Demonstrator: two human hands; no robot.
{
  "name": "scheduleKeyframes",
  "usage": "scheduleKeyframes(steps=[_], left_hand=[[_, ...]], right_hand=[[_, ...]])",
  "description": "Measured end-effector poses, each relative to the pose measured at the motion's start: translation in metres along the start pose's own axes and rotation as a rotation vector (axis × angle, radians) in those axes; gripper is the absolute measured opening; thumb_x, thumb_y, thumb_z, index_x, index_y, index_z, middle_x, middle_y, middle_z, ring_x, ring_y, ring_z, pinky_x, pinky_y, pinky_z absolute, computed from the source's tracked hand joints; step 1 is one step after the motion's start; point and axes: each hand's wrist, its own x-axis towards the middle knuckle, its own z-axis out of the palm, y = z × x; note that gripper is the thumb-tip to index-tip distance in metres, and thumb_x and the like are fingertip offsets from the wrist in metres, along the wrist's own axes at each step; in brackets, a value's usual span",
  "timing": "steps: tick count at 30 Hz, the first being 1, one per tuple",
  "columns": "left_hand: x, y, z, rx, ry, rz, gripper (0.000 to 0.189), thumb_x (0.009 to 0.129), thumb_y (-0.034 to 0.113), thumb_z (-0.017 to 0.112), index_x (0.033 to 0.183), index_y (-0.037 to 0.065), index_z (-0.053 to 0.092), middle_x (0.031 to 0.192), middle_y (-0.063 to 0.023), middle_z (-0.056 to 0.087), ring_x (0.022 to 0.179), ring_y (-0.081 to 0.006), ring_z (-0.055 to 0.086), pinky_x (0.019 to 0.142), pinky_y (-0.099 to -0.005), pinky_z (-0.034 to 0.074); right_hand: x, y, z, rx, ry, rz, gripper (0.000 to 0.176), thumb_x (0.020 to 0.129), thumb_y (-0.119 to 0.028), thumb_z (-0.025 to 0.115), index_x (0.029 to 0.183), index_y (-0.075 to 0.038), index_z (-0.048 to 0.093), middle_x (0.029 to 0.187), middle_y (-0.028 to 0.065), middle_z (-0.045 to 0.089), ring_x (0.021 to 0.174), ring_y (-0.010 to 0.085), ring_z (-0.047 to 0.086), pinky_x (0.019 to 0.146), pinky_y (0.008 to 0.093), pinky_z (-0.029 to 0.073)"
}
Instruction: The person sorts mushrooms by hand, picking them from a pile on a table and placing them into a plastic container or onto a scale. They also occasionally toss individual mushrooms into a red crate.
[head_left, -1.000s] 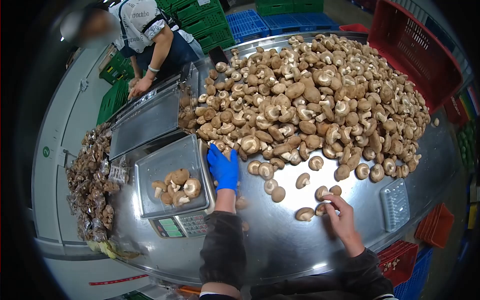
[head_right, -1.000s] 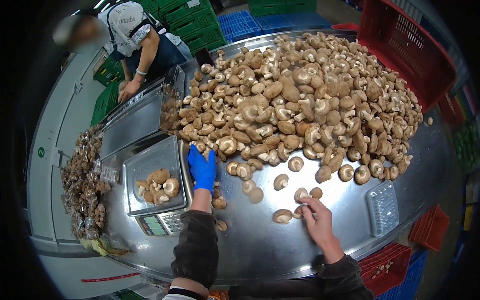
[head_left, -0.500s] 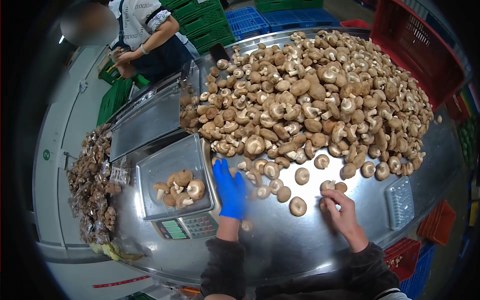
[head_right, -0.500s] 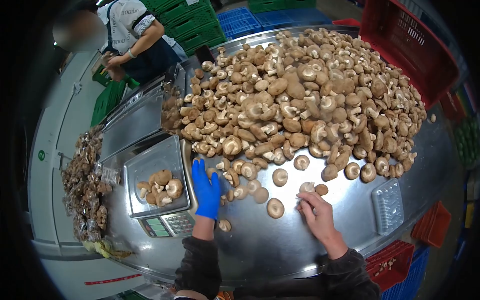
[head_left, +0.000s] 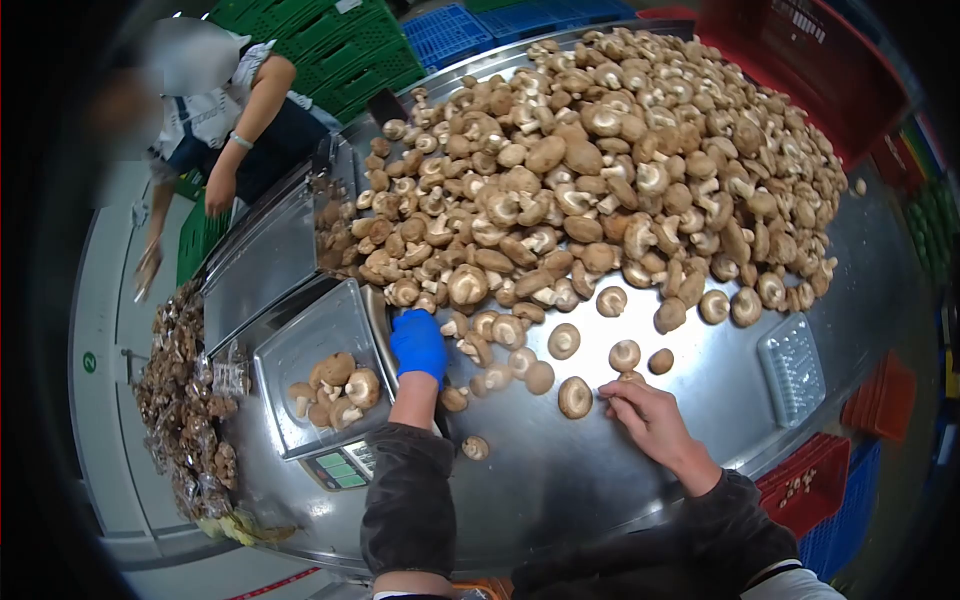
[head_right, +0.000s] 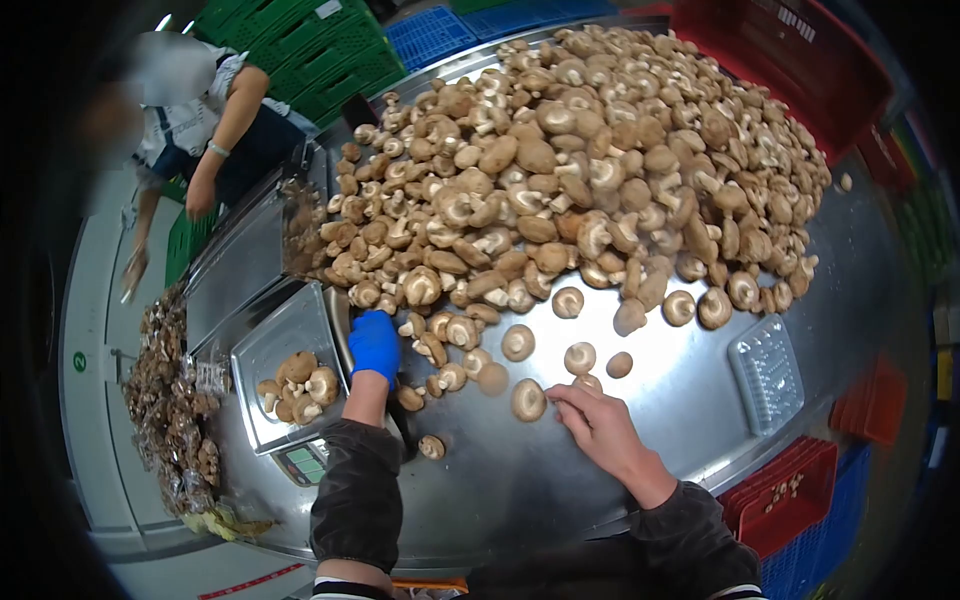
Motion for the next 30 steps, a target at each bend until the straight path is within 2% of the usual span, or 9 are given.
scheduleKeyframes(steps=[7,11,13,15,19,21,26,29,30], left_hand=[[0.002,-0.001,-0.038,0.579,-0.176,0.218,0.033,0.076,0.028,0.070,0.104,0.011,0.070,0.110,-0.0128,0.064,0.100,-0.0264,0.059,0.078,-0.0360,0.050],[-0.006,-0.007,-0.042,0.329,-0.230,0.182,0.038,0.074,0.028,0.075,0.106,0.008,0.069,0.105,-0.0156,0.065,0.095,-0.0291,0.065,0.080,-0.0390,0.051],[-0.048,0.018,-0.080,-0.204,0.110,0.237,0.036,0.076,0.025,0.074,0.107,0.007,0.067,0.102,-0.0160,0.065,0.098,-0.0328,0.064,0.083,-0.0396,0.051],[-0.093,0.052,-0.107,-0.874,-0.053,0.243,0.034,0.077,0.019,0.073,0.108,0.007,0.064,0.107,-0.0147,0.062,0.103,-0.0323,0.062,0.086,-0.0389,0.049],[-0.164,0.087,-0.083,-1.099,-0.089,0.552,0.048,0.080,0.016,0.070,0.125,0.006,0.057,0.127,-0.0166,0.055,0.120,-0.0334,0.052,0.103,-0.0407,0.040],[-0.181,0.081,-0.058,-1.180,-0.033,0.618,0.055,0.081,0.016,0.069,0.132,0.005,0.052,0.134,-0.0179,0.051,0.127,-0.0343,0.047,0.108,-0.0419,0.035],[-0.183,0.038,0.011,-0.802,0.375,0.083,0.071,0.087,0.015,0.064,0.146,-0.002,0.029,0.150,-0.0229,0.029,0.141,-0.0375,0.026,0.116,-0.0448,0.018],[-0.165,0.041,0.023,-0.772,0.380,-0.037,0.075,0.088,0.013,0.062,0.148,-0.003,0.021,0.153,-0.0221,0.024,0.142,-0.0348,0.024,0.117,-0.0427,0.017],[-0.157,0.047,0.025,-1.106,0.438,-0.115,0.073,0.088,0.010,0.062,0.148,-0.003,0.022,0.152,-0.0201,0.026,0.141,-0.0315,0.025,0.117,-0.0397,0.017]], right_hand=[[-0.013,-0.001,-0.004,-0.010,-0.030,0.016,0.024,0.088,-0.004,0.059,0.112,-0.007,0.063,0.089,0.0121,0.067,0.081,0.0270,0.067,0.072,0.0353,0.052],[-0.020,0.001,-0.002,0.004,-0.026,0.000,0.025,0.089,-0.005,0.059,0.114,-0.007,0.061,0.096,0.0121,0.066,0.084,0.0250,0.066,0.074,0.0335,0.052],[-0.023,-0.001,0.005,0.033,-0.036,0.011,0.027,0.091,-0.006,0.058,0.118,-0.006,0.059,0.099,0.0115,0.066,0.085,0.0227,0.066,0.075,0.0323,0.052],[-0.023,-0.013,0.022,0.591,0.055,0.177,0.035,0.095,-0.010,0.057,0.128,-0.003,0.051,0.104,0.0085,0.065,0.088,0.0182,0.066,0.079,0.0299,0.053],[-0.020,-0.020,0.051,0.848,0.018,0.191,0.039,0.099,-0.013,0.052,0.135,-0.003,0.045,0.115,0.0085,0.060,0.092,0.0171,0.064,0.079,0.0299,0.055],[-0.022,-0.020,0.052,1.007,-0.164,0.419,0.039,0.099,-0.014,0.052,0.136,-0.003,0.045,0.112,0.0106,0.060,0.091,0.0180,0.065,0.079,0.0290,0.055],[-0.046,-0.002,0.051,0.921,-0.091,0.417,0.038,0.099,-0.015,0.052,0.133,-0.002,0.046,0.107,0.0118,0.061,0.083,0.0189,0.066,0.073,0.0288,0.056],[-0.062,0.010,0.041,0.870,-0.001,0.471,0.036,0.099,-0.015,0.051,0.132,-0.001,0.047,0.107,0.0133,0.062,0.081,0.0188,0.066,0.070,0.0285,0.056],[-0.070,0.013,0.036,0.847,0.040,0.433,0.035,0.100,-0.015,0.050,0.131,-0.001,0.047,0.107,0.0147,0.062,0.081,0.0189,0.066,0.070,0.0282,0.056]])
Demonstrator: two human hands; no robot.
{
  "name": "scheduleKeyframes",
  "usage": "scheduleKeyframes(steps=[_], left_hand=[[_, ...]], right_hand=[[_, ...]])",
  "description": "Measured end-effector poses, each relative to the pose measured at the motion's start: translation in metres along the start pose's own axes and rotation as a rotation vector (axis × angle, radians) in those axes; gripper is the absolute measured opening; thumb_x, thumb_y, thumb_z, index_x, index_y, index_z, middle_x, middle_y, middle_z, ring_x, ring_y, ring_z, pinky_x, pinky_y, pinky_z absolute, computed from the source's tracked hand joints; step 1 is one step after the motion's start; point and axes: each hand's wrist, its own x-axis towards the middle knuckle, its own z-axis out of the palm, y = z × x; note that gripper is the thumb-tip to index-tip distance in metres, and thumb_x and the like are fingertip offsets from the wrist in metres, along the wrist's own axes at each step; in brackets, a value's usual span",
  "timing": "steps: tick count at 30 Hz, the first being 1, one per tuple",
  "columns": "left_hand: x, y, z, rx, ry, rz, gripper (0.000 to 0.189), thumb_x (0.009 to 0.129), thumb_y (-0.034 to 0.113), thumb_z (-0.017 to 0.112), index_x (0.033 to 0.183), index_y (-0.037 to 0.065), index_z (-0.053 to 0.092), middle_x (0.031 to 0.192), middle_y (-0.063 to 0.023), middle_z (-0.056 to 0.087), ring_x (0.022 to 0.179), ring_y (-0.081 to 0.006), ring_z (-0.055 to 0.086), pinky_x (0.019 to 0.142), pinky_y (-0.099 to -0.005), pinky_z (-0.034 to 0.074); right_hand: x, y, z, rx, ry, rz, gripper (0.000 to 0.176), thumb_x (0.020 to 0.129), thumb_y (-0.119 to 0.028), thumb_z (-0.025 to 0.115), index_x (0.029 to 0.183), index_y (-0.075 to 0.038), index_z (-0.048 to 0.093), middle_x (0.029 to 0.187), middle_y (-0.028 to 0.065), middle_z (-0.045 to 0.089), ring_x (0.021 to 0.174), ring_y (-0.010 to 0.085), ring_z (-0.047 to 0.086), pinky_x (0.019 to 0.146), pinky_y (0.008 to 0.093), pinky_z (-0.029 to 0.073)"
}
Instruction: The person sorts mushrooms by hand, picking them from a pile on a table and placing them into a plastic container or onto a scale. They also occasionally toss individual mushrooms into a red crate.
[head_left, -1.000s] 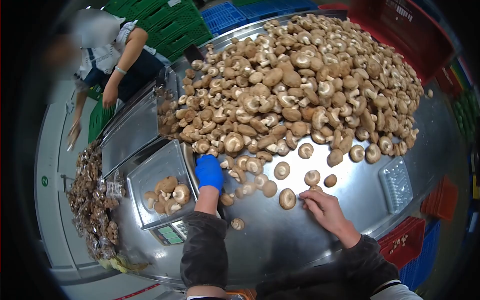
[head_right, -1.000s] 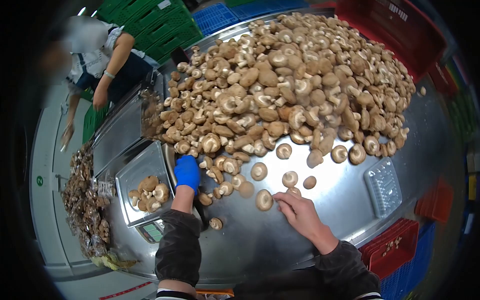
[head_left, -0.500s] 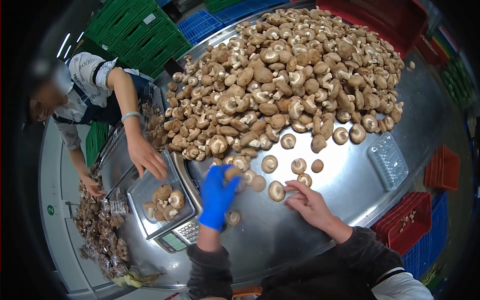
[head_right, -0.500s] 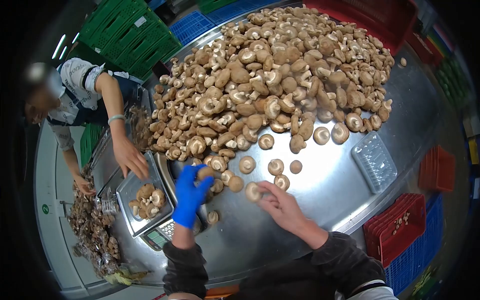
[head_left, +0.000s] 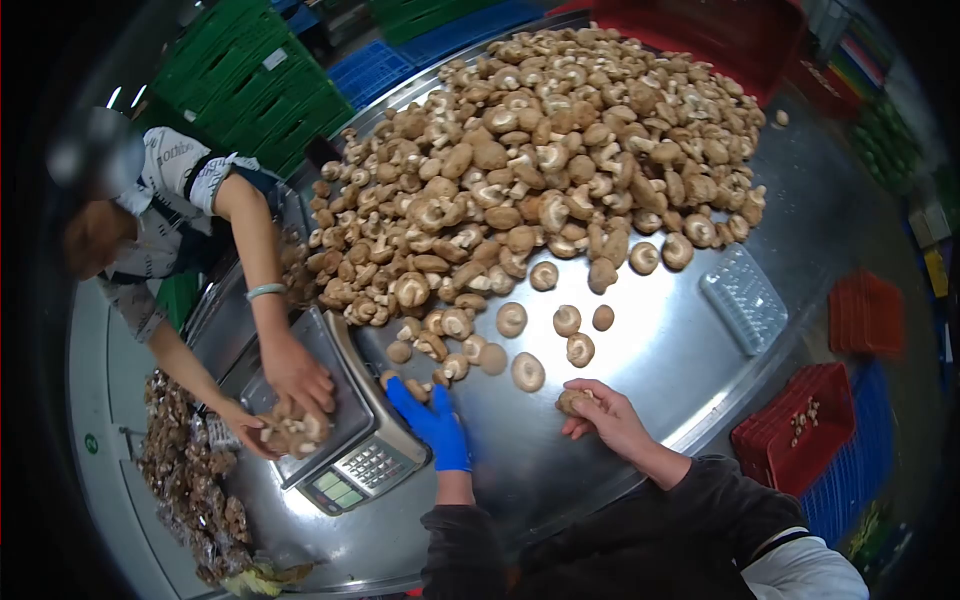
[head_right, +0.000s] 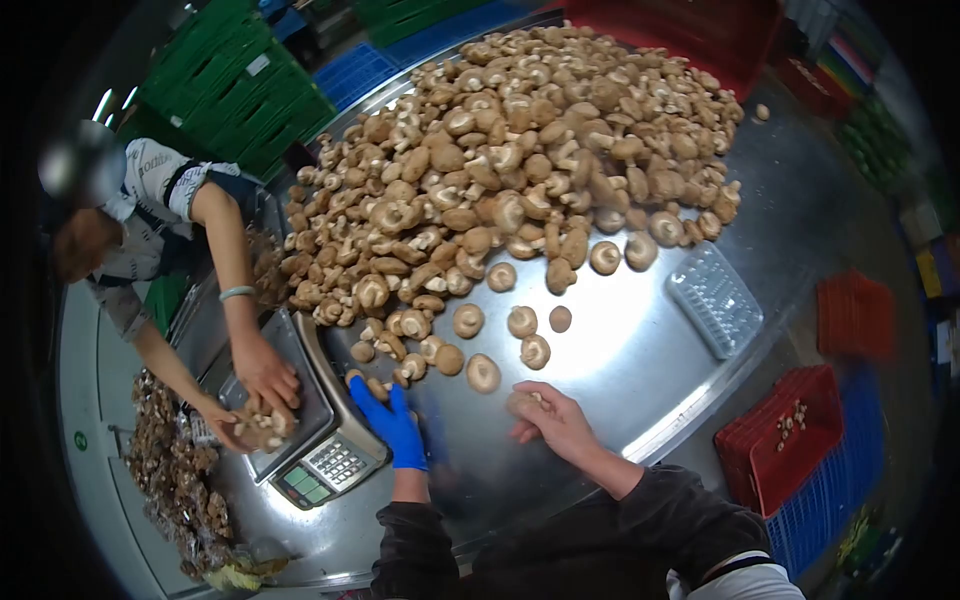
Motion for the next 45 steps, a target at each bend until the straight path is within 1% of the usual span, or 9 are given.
scheduleKeyframes(steps=[4,12,14,19,23,25,30,33,45], left_hand=[[0.009,-0.013,0.033,-0.611,-0.032,-0.168,0.072,0.087,0.008,0.062,0.147,-0.003,0.024,0.152,-0.0177,0.028,0.140,-0.0290,0.028,0.116,-0.0385,0.021],[-0.002,-0.006,0.043,-0.006,-0.157,0.147,0.068,0.087,0.012,0.064,0.144,-0.004,0.029,0.149,-0.0187,0.029,0.137,-0.0295,0.030,0.114,-0.0403,0.023],[-0.007,0.026,0.024,-0.541,-0.229,0.087,0.060,0.091,0.008,0.058,0.142,-0.006,0.031,0.145,-0.0204,0.036,0.132,-0.0303,0.037,0.113,-0.0408,0.026],[-0.008,0.008,-0.010,-0.063,-0.190,0.147,0.053,0.096,0.015,0.053,0.142,-0.003,0.036,0.147,-0.0183,0.037,0.135,-0.0303,0.036,0.113,-0.0402,0.028],[-0.012,0.020,-0.008,-0.070,-0.172,0.163,0.052,0.096,0.015,0.053,0.142,-0.003,0.036,0.147,-0.0178,0.038,0.135,-0.0296,0.037,0.113,-0.0401,0.027],[-0.014,0.026,0.001,-0.077,-0.260,0.194,0.050,0.096,0.009,0.053,0.142,-0.003,0.037,0.145,-0.0152,0.040,0.133,-0.0265,0.039,0.112,-0.0374,0.028],[-0.034,0.061,0.008,-0.181,-0.308,0.287,0.052,0.092,0.007,0.055,0.140,-0.003,0.039,0.142,-0.0148,0.043,0.132,-0.0271,0.040,0.112,-0.0393,0.028],[-0.043,0.056,0.007,-0.233,-0.322,0.234,0.050,0.091,0.006,0.054,0.139,-0.002,0.042,0.140,-0.0146,0.045,0.131,-0.0272,0.041,0.112,-0.0397,0.028],[-0.060,0.074,0.015,-0.251,-0.391,0.190,0.055,0.085,-0.001,0.056,0.138,0.001,0.045,0.138,-0.0147,0.049,0.127,-0.0275,0.047,0.108,-0.0391,0.034]], right_hand=[[-0.028,0.001,-0.037,-0.013,0.181,-0.144,0.034,0.101,-0.019,0.045,0.129,0.001,0.047,0.107,0.0184,0.062,0.079,0.0191,0.066,0.069,0.0272,0.055],[-0.102,0.007,-0.161,0.469,0.622,-0.341,0.036,0.101,-0.025,0.043,0.120,0.005,0.049,0.108,0.0231,0.061,0.082,0.0258,0.066,0.070,0.0309,0.058],[-0.177,0.029,-0.240,0.564,0.802,-0.461,0.037,0.101,-0.027,0.044,0.119,0.004,0.049,0.109,0.0234,0.061,0.084,0.0271,0.066,0.073,0.0318,0.059],[-0.269,0.013,-0.302,1.068,1.305,-0.937,0.063,0.095,-0.047,0.054,0.126,0.006,0.040,0.114,0.0278,0.058,0.105,0.0376,0.063,0.083,0.0406,0.060],[-0.217,-0.016,-0.266,0.095,1.261,-0.251,0.045,0.097,-0.036,0.054,0.113,0.005,0.057,0.092,0.0213,0.068,0.084,0.0315,0.069,0.061,0.0327,0.059],[-0.170,-0.042,-0.236,-0.215,1.108,-0.348,0.030,0.091,-0.025,0.062,0.099,0.003,0.066,0.078,0.0182,0.069,0.070,0.0295,0.069,0.057,0.0301,0.055],[-0.085,-0.082,-0.238,-1.626,1.059,-0.614,0.071,0.076,-0.029,0.077,0.130,0.006,0.047,0.128,0.0270,0.053,0.121,0.0362,0.051,0.104,0.0378,0.041],[-0.068,-0.103,-0.248,-1.378,0.807,-0.165,0.092,0.070,-0.035,0.081,0.139,0.005,0.035,0.143,0.0265,0.037,0.137,0.0390,0.031,0.114,0.0408,0.026],[-0.075,-0.100,-0.233,-1.491,0.907,-0.489,0.095,0.057,-0.031,0.085,0.132,0.006,0.041,0.116,0.0227,0.051,0.111,0.0404,0.047,0.100,0.0455,0.038]])
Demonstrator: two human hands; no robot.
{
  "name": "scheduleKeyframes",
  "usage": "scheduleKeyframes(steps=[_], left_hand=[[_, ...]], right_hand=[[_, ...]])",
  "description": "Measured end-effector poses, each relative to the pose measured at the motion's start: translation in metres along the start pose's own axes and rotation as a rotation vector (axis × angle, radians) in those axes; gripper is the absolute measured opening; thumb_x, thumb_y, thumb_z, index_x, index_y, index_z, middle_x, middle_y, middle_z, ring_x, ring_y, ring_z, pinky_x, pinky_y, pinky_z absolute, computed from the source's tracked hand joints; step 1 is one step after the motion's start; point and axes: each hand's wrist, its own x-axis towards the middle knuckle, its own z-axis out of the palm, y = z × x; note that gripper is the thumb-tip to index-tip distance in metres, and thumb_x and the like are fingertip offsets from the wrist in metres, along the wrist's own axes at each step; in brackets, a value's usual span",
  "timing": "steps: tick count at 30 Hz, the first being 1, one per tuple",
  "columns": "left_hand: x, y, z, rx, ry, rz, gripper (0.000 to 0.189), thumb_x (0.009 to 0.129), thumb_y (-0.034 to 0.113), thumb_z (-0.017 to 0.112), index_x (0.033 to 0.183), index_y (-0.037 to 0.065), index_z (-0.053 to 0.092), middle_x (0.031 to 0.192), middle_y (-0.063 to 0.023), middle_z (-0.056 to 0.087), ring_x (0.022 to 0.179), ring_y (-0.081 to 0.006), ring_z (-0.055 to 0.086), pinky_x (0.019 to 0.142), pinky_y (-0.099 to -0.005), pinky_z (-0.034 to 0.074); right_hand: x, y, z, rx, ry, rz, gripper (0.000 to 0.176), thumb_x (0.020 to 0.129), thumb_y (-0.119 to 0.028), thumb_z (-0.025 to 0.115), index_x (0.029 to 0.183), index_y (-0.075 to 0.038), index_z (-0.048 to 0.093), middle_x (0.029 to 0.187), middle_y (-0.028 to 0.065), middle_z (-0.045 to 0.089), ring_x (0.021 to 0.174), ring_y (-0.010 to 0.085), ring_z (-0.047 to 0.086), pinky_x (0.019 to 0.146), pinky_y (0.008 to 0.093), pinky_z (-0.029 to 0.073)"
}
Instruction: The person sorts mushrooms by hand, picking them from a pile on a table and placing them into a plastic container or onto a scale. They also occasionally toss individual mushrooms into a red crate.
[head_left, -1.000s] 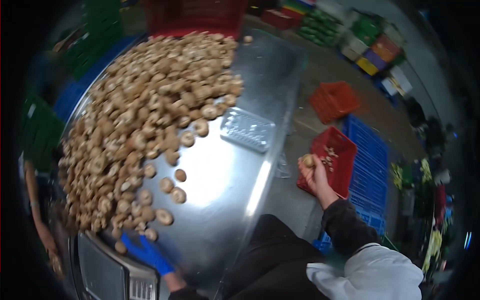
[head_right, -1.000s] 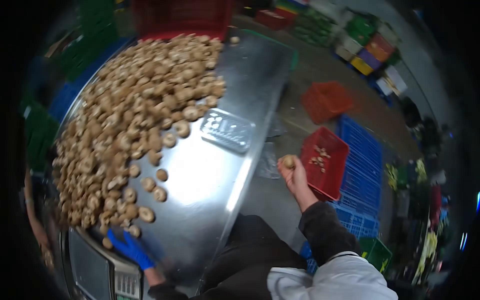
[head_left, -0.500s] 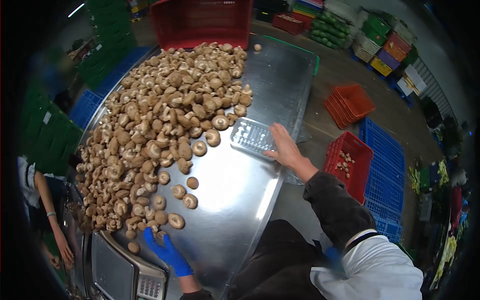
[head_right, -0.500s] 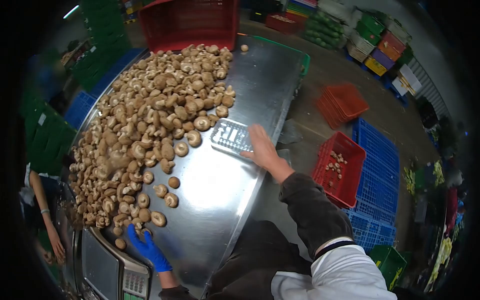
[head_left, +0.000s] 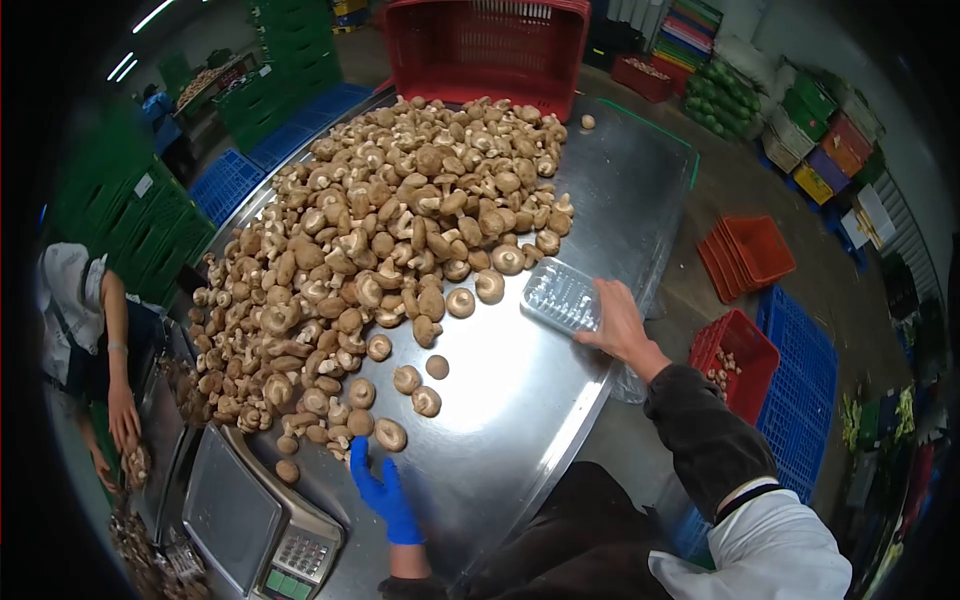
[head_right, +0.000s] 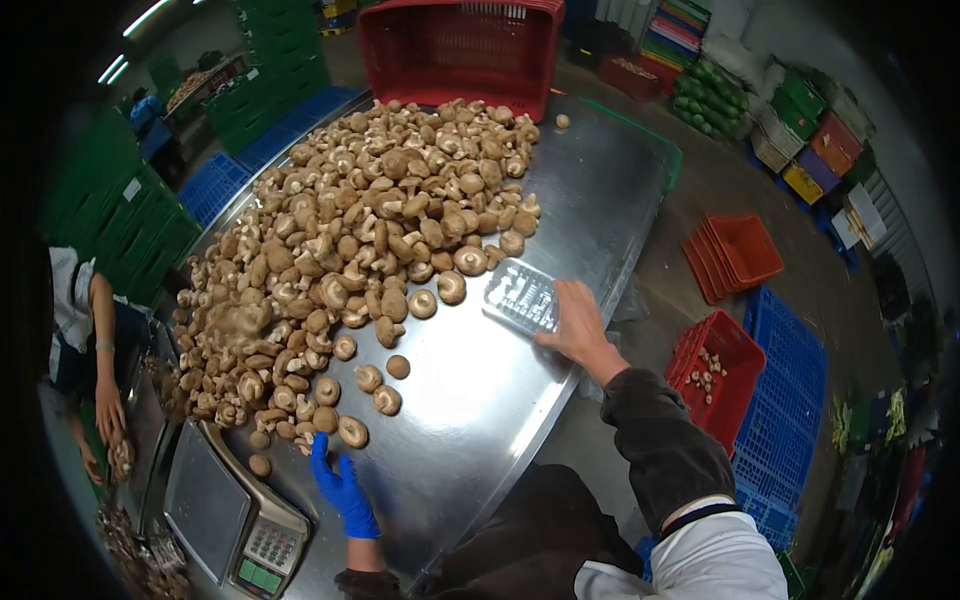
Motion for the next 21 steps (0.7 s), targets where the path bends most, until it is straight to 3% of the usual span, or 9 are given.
scheduleKeyframes(steps=[4,8,10,11,12,13,16,17,21], left_hand=[[0.007,0.021,0.012,-0.048,-0.118,0.107,0.063,0.082,0.003,0.064,0.140,0.001,0.042,0.141,-0.0150,0.047,0.129,-0.0279,0.045,0.108,-0.0387,0.034],[0.020,0.066,-0.001,-0.085,-0.292,0.091,0.077,0.079,0.013,0.074,0.145,0.004,0.035,0.147,-0.0109,0.040,0.131,-0.0225,0.042,0.103,-0.0365,0.038],[0.019,0.058,-0.012,-0.062,-0.250,0.107,0.063,0.082,0.015,0.072,0.137,0.002,0.045,0.134,-0.0119,0.054,0.114,-0.0208,0.056,0.091,-0.0323,0.047],[0.015,0.039,-0.022,-0.134,-0.430,-0.195,0.051,0.085,0.014,0.070,0.131,0.001,0.050,0.123,-0.0114,0.060,0.100,-0.0187,0.061,0.083,-0.0299,0.049],[0.008,0.024,-0.031,-0.212,-0.603,-0.501,0.041,0.088,0.013,0.067,0.124,0.000,0.055,0.111,-0.0110,0.066,0.086,-0.0166,0.066,0.075,-0.0275,0.051],[0.001,0.026,-0.038,-0.168,-0.473,-0.406,0.021,0.094,0.014,0.059,0.109,-0.001,0.061,0.092,-0.0096,0.069,0.061,-0.0146,0.064,0.057,-0.0248,0.050],[-0.026,0.013,-0.065,-0.352,-0.263,-0.805,0.021,0.095,0.015,0.055,0.107,-0.001,0.060,0.093,-0.0122,0.068,0.058,-0.0181,0.064,0.048,-0.0261,0.048],[-0.040,0.000,-0.068,-0.338,-0.211,-0.827,0.021,0.096,0.014,0.051,0.109,-0.001,0.058,0.094,-0.0148,0.068,0.053,-0.0203,0.063,0.041,-0.0264,0.044],[-0.076,-0.015,-0.079,-0.481,-0.195,-1.032,0.023,0.093,0.008,0.052,0.115,0.001,0.052,0.091,-0.0158,0.068,0.051,-0.0188,0.060,0.045,-0.0285,0.048]], right_hand=[[-0.022,-0.052,-0.015,0.159,-0.066,-0.106,0.095,0.061,-0.034,0.084,0.137,0.003,0.039,0.122,0.0217,0.051,0.116,0.0382,0.046,0.102,0.0420,0.038],[-0.061,-0.129,-0.002,0.702,-0.918,-0.149,0.089,0.073,-0.034,0.079,0.144,-0.002,0.036,0.133,0.0184,0.052,0.124,0.0320,0.049,0.105,0.0383,0.038],[-0.079,-0.159,0.015,1.194,-1.282,-0.012,0.073,0.088,-0.038,0.066,0.145,-0.005,0.036,0.134,0.0197,0.052,0.123,0.0316,0.052,0.102,0.0404,0.043],[-0.084,-0.166,0.027,1.196,-1.302,-0.026,0.073,0.088,-0.038,0.066,0.145,-0.005,0.036,0.134,0.0197,0.052,0.123,0.0316,0.052,0.102,0.0404,0.043],[-0.086,-0.171,0.043,1.325,-1.501,0.193,0.068,0.094,-0.041,0.055,0.147,-0.006,0.032,0.135,0.0211,0.051,0.123,0.0311,0.053,0.101,0.0416,0.045],[-0.089,-0.175,0.054,1.437,-1.691,0.433,0.064,0.099,-0.045,0.045,0.149,-0.007,0.029,0.136,0.0225,0.049,0.123,0.0306,0.053,0.099,0.0428,0.046],[-0.095,-0.184,0.053,1.720,-1.609,0.716,0.069,0.102,-0.053,0.027,0.151,-0.007,0.017,0.131,0.0243,0.052,0.118,0.0306,0.056,0.096,0.0439,0.049],[-0.099,-0.191,0.056,1.559,-1.516,0.743,0.066,0.103,-0.042,0.035,0.152,-0.006,0.009,0.115,0.0225,0.061,0.099,0.0277,0.066,0.083,0.0383,0.056],[-0.123,-0.213,0.069,1.023,-1.276,0.410,0.060,0.099,-0.010,0.043,0.150,-0.002,0.014,0.087,0.0134,0.064,0.061,0.0185,0.065,0.055,0.0292,0.056]])
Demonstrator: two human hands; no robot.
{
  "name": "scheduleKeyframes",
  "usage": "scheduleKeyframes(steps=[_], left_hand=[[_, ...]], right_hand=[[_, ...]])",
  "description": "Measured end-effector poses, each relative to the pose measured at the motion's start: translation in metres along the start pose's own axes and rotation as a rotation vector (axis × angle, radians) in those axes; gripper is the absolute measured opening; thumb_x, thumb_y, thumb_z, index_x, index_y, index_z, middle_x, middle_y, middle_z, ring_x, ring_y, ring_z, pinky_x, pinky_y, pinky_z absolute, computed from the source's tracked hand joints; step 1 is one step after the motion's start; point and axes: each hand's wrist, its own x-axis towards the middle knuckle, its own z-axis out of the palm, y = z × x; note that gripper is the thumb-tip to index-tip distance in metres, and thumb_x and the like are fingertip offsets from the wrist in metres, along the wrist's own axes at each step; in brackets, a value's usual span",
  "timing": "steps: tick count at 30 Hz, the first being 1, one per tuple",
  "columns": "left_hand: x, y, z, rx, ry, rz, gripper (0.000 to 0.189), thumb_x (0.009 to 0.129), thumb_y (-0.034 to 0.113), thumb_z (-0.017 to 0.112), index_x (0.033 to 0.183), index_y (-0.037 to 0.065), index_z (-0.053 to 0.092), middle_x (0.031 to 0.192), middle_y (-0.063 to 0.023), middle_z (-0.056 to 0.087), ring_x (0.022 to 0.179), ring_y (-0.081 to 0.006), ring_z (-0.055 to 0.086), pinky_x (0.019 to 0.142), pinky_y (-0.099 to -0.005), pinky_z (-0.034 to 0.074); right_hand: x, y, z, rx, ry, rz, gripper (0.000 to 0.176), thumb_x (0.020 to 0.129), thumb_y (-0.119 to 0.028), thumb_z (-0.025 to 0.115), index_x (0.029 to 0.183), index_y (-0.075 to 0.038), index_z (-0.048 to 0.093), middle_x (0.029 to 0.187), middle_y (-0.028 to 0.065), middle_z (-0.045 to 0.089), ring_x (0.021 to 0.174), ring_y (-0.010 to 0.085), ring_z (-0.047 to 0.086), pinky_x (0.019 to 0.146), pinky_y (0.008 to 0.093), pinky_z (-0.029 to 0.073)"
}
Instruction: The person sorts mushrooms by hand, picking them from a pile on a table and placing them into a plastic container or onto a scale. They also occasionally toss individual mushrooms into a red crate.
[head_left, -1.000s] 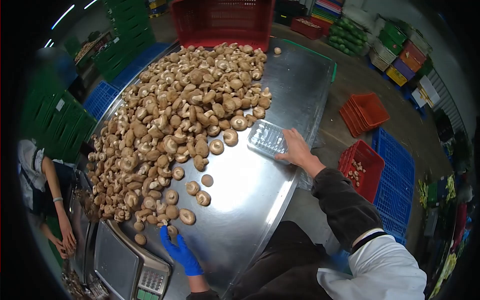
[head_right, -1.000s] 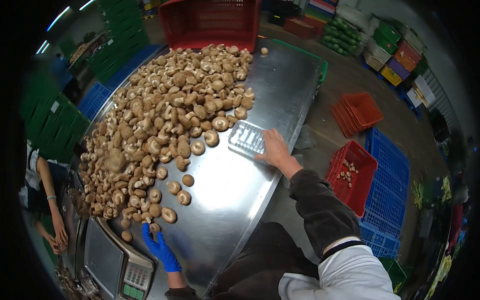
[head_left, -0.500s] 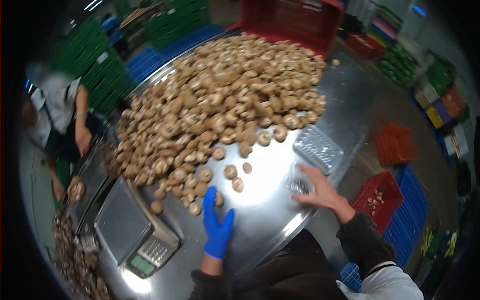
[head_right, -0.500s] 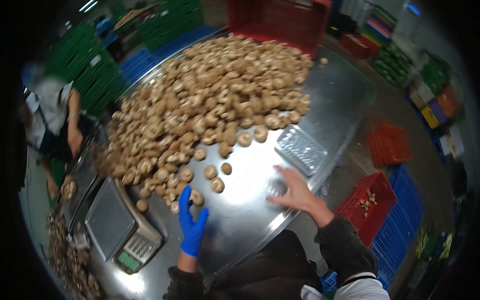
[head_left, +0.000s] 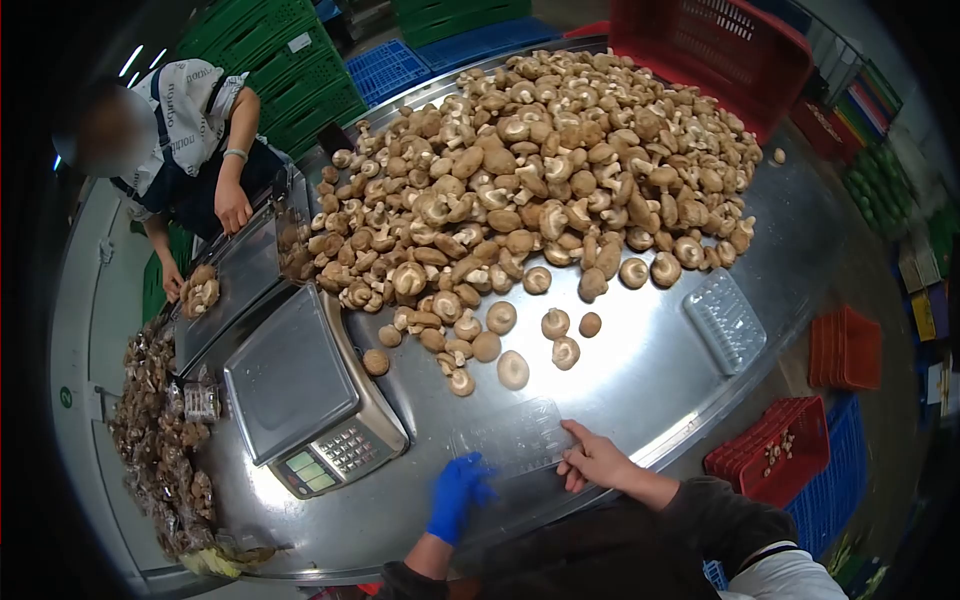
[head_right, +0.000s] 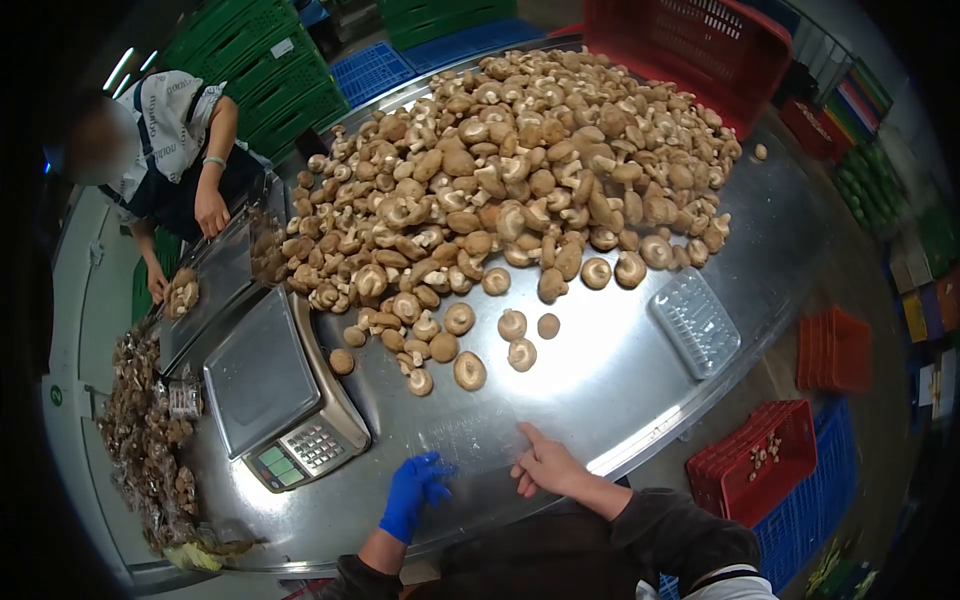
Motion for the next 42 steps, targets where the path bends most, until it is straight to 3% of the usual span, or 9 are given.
scheduleKeyframes(steps=[5,7,11,13,17,18,22,31,42], left_hand=[[0.028,0.036,-0.005,-0.321,0.063,-0.133,0.031,0.094,0.012,0.049,0.124,0.002,0.046,0.097,-0.0175,0.068,0.058,-0.0201,0.059,0.052,-0.0301,0.049],[0.058,0.066,-0.004,-0.290,0.102,-0.060,0.031,0.095,0.014,0.049,0.124,0.003,0.045,0.098,-0.0180,0.068,0.060,-0.0182,0.057,0.054,-0.0309,0.048],[0.157,0.108,-0.011,-0.196,0.012,0.233,0.019,0.095,0.010,0.048,0.111,0.002,0.050,0.087,-0.0153,0.065,0.049,-0.0184,0.055,0.041,-0.0291,0.042],[0.200,0.124,-0.008,-0.278,0.095,0.221,0.016,0.094,0.009,0.048,0.109,0.002,0.051,0.084,-0.0145,0.064,0.046,-0.0196,0.055,0.038,-0.0285,0.039],[0.215,0.130,0.002,-0.407,0.184,0.298,0.007,0.091,0.002,0.045,0.097,0.003,0.050,0.067,-0.0113,0.056,0.044,-0.0231,0.057,0.034,-0.0281,0.038],[0.221,0.120,-0.001,-0.335,0.181,0.348,0.016,0.094,0.005,0.042,0.107,0.003,0.052,0.073,-0.0113,0.059,0.045,-0.0216,0.059,0.032,-0.0273,0.036],[0.193,0.107,0.009,-0.318,0.187,0.477,0.030,0.090,-0.001,0.039,0.117,0.003,0.051,0.078,-0.0107,0.061,0.047,-0.0183,0.060,0.036,-0.0247,0.039],[0.116,0.071,0.004,-0.303,0.094,0.460,0.040,0.086,0.000,0.044,0.126,0.001,0.048,0.089,-0.0112,0.063,0.059,-0.0192,0.065,0.045,-0.0252,0.045],[0.033,0.122,-0.060,-0.167,0.013,0.490,0.051,0.078,-0.006,0.047,0.129,-0.003,0.044,0.093,-0.0155,0.064,0.068,-0.0247,0.067,0.055,-0.0296,0.054]], right_hand=[[0.044,-0.022,0.011,0.045,0.103,-0.051,0.051,0.096,-0.004,0.039,0.144,0.005,0.029,0.080,0.0125,0.063,0.054,0.0176,0.060,0.048,0.0294,0.052],[0.075,-0.041,0.009,0.066,0.145,-0.108,0.049,0.094,-0.002,0.038,0.142,0.007,0.033,0.077,0.0123,0.062,0.051,0.0174,0.059,0.046,0.0292,0.051],[0.142,-0.092,0.001,0.170,0.293,-0.321,0.049,0.093,-0.001,0.037,0.141,0.010,0.033,0.065,0.0116,0.059,0.047,0.0179,0.058,0.045,0.0293,0.050],[0.170,-0.117,-0.002,0.162,0.387,-0.333,0.050,0.093,-0.001,0.036,0.141,0.008,0.034,0.063,0.0114,0.059,0.047,0.0182,0.058,0.045,0.0298,0.050],[0.202,-0.137,-0.007,0.194,0.452,-0.305,0.048,0.097,-0.004,0.035,0.144,0.004,0.031,0.073,0.0149,0.059,0.051,0.0201,0.060,0.046,0.0323,0.054],[0.206,-0.133,-0.007,0.191,0.446,-0.300,0.048,0.097,-0.004,0.035,0.144,0.004,0.031,0.073,0.0149,0.059,0.051,0.0201,0.060,0.046,0.0323,0.054],[0.191,-0.111,-0.004,0.255,0.423,-0.293,0.048,0.098,-0.005,0.036,0.145,0.003,0.030,0.076,0.0161,0.059,0.054,0.0197,0.061,0.048,0.0321,0.056],[0.134,-0.076,0.005,0.241,0.353,-0.258,0.046,0.099,-0.007,0.039,0.144,0.000,0.034,0.078,0.0164,0.062,0.057,0.0184,0.063,0.053,0.0304,0.057],[0.091,-0.129,0.059,0.112,0.205,-0.428,0.045,0.100,-0.009,0.040,0.144,-0.001,0.035,0.080,0.0132,0.060,0.058,0.0164,0.063,0.052,0.0275,0.055]])
